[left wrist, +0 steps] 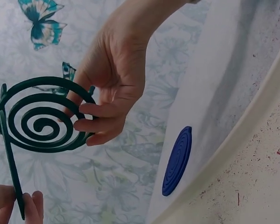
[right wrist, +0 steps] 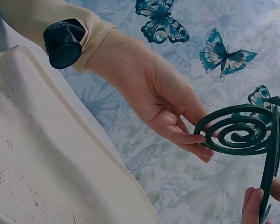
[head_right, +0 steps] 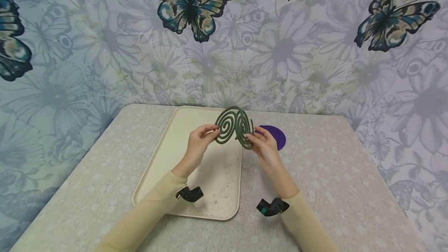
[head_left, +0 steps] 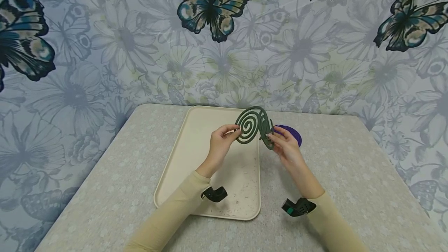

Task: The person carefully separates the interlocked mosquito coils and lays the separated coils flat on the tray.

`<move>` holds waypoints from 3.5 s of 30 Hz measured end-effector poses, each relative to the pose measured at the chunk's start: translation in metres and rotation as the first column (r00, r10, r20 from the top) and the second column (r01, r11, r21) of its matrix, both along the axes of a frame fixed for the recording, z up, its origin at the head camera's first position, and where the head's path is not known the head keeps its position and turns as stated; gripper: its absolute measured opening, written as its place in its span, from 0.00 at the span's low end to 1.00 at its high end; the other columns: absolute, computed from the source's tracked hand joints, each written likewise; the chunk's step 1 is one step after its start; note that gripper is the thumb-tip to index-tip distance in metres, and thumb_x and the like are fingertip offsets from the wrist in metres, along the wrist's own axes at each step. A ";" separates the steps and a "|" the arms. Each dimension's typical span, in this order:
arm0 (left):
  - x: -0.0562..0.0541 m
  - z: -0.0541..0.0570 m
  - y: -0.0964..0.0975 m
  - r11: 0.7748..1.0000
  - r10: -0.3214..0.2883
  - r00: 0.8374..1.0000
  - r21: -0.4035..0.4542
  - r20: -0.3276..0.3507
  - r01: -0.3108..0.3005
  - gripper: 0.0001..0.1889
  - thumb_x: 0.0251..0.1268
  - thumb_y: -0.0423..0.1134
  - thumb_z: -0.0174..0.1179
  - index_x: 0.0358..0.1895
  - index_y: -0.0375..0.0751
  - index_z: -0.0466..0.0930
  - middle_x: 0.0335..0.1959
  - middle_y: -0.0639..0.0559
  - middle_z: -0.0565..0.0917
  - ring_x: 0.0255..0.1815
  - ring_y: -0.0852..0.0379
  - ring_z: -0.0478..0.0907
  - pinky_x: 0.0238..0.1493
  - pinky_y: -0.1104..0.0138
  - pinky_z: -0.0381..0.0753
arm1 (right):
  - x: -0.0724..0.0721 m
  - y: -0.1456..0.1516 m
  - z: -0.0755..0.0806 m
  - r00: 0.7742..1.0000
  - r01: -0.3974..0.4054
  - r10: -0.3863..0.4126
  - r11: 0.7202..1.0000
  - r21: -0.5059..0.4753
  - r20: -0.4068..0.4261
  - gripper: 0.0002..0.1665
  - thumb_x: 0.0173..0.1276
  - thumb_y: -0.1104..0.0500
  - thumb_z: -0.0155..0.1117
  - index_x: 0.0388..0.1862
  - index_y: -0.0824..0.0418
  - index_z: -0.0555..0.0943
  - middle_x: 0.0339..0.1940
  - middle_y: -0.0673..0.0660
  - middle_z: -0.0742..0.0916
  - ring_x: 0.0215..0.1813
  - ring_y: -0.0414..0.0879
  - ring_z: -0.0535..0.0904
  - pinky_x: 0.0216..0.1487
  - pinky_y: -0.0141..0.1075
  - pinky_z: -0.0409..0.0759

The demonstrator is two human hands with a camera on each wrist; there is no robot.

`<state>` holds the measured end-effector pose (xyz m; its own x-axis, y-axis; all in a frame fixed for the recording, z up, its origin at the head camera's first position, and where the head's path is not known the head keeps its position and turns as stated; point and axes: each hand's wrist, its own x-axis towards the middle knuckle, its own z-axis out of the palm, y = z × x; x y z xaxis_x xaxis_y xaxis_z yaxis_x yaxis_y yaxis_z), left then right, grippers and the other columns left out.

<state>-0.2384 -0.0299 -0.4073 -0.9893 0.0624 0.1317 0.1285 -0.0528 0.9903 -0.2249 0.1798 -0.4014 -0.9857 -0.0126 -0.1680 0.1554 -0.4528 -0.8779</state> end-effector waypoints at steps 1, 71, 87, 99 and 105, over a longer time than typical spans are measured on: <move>-0.002 -0.002 -0.001 0.999 0.007 1.000 0.034 0.007 -0.007 0.12 0.64 0.34 0.61 0.48 0.32 0.80 0.46 0.47 0.83 0.43 0.62 0.83 0.51 0.68 0.82 | 0.000 0.001 0.000 1.000 0.006 -0.006 1.000 -0.006 0.000 0.17 0.68 0.74 0.51 0.50 0.57 0.69 0.28 0.44 0.84 0.27 0.34 0.81 0.31 0.23 0.79; -0.013 0.009 -0.033 0.996 -0.048 0.999 -0.081 0.009 0.049 0.20 0.64 0.35 0.61 0.59 0.36 0.76 0.18 0.62 0.81 0.17 0.66 0.78 0.25 0.76 0.79 | 0.006 0.050 0.021 0.979 -0.104 0.112 0.993 0.057 -0.168 0.19 0.69 0.72 0.54 0.56 0.58 0.70 0.31 0.52 0.90 0.28 0.41 0.86 0.29 0.28 0.84; -0.012 0.008 -0.032 1.000 0.018 0.999 0.022 0.027 -0.018 0.21 0.64 0.37 0.61 0.60 0.36 0.75 0.18 0.62 0.81 0.17 0.66 0.78 0.26 0.76 0.80 | 0.007 0.045 0.020 0.979 -0.079 0.080 0.997 0.013 -0.189 0.21 0.68 0.74 0.52 0.57 0.61 0.66 0.30 0.52 0.89 0.26 0.41 0.86 0.29 0.28 0.84; -0.012 0.006 -0.029 0.994 0.097 0.995 0.053 0.034 -0.098 0.18 0.64 0.36 0.62 0.56 0.37 0.77 0.19 0.61 0.82 0.18 0.62 0.80 0.26 0.75 0.81 | 0.009 0.042 0.020 0.978 -0.094 0.096 0.995 0.023 -0.183 0.24 0.68 0.75 0.51 0.60 0.61 0.64 0.31 0.51 0.89 0.27 0.41 0.86 0.30 0.29 0.84; -0.011 0.007 -0.028 0.987 0.133 0.990 0.088 0.042 -0.136 0.18 0.63 0.34 0.61 0.57 0.35 0.76 0.18 0.61 0.81 0.18 0.63 0.79 0.25 0.76 0.81 | 0.010 0.040 0.019 0.978 -0.102 0.103 0.995 0.017 -0.183 0.24 0.68 0.76 0.51 0.59 0.61 0.65 0.34 0.52 0.89 0.30 0.41 0.87 0.32 0.30 0.85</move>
